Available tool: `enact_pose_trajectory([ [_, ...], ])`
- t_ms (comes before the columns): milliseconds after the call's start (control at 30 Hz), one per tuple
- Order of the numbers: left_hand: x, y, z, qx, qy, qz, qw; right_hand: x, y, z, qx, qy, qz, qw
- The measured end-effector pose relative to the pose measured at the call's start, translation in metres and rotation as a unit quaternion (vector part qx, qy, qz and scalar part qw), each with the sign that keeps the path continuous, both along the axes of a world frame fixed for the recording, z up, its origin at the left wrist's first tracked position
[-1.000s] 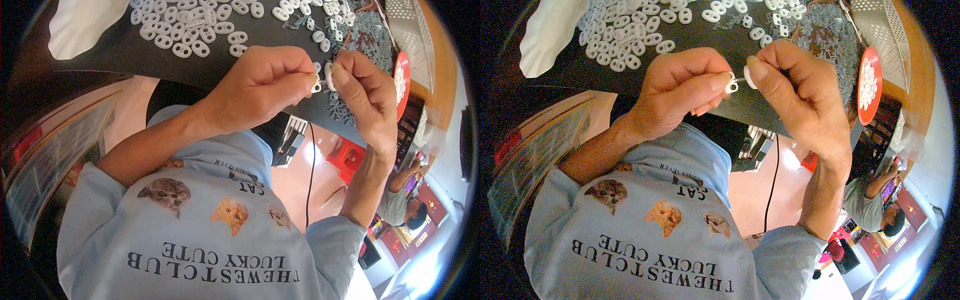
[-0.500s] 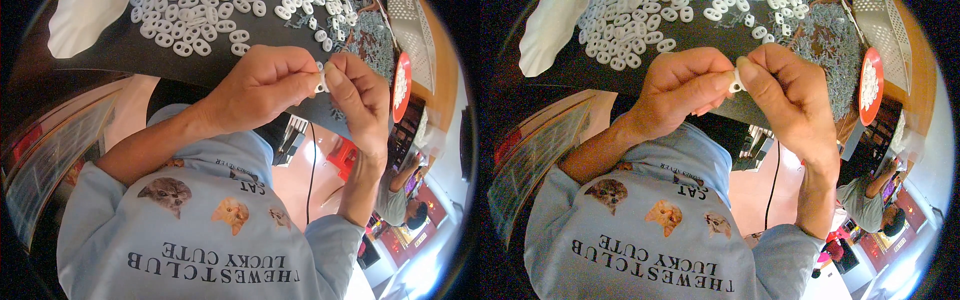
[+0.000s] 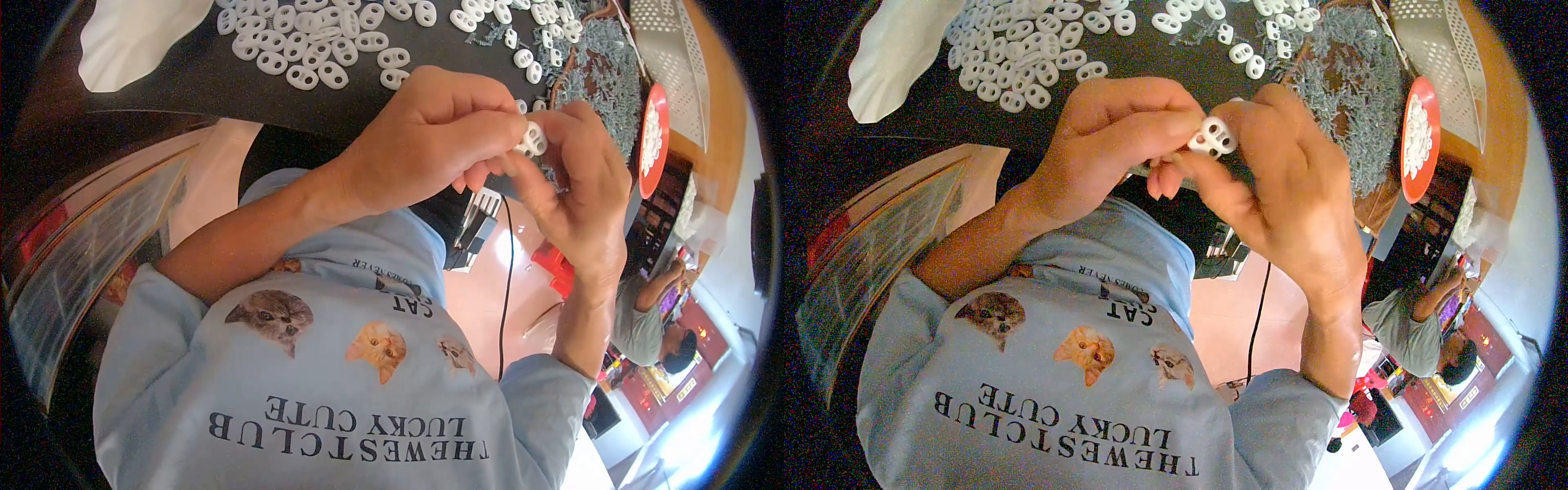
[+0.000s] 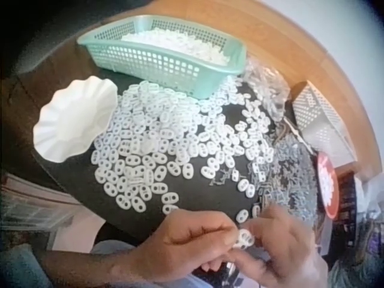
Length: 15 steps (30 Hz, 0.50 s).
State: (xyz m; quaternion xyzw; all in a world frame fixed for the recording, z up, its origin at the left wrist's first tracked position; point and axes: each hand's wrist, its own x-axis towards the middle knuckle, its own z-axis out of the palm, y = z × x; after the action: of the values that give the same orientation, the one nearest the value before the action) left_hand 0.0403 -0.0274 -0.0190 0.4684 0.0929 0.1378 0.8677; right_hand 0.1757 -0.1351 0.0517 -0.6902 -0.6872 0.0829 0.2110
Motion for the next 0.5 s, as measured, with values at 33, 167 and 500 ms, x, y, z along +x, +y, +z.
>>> enact_pose_trajectory([
  [33,0.001,-0.0006,0.003,0.008,0.015,0.015,1.0,-0.0007,-0.0012,-0.001,0.002,0.0,-0.002,1.0],
  [167,0.0039,-0.0026,0.0024,0.078,0.045,0.03,0.995,0.0,-0.0033,-0.0001,0.01,-0.03,0.012,0.999],
  [500,0.0023,-0.0032,0.0029,0.033,0.042,0.026,0.998,-0.0068,-0.0071,0.0024,0.009,-0.021,-0.008,1.0],
])
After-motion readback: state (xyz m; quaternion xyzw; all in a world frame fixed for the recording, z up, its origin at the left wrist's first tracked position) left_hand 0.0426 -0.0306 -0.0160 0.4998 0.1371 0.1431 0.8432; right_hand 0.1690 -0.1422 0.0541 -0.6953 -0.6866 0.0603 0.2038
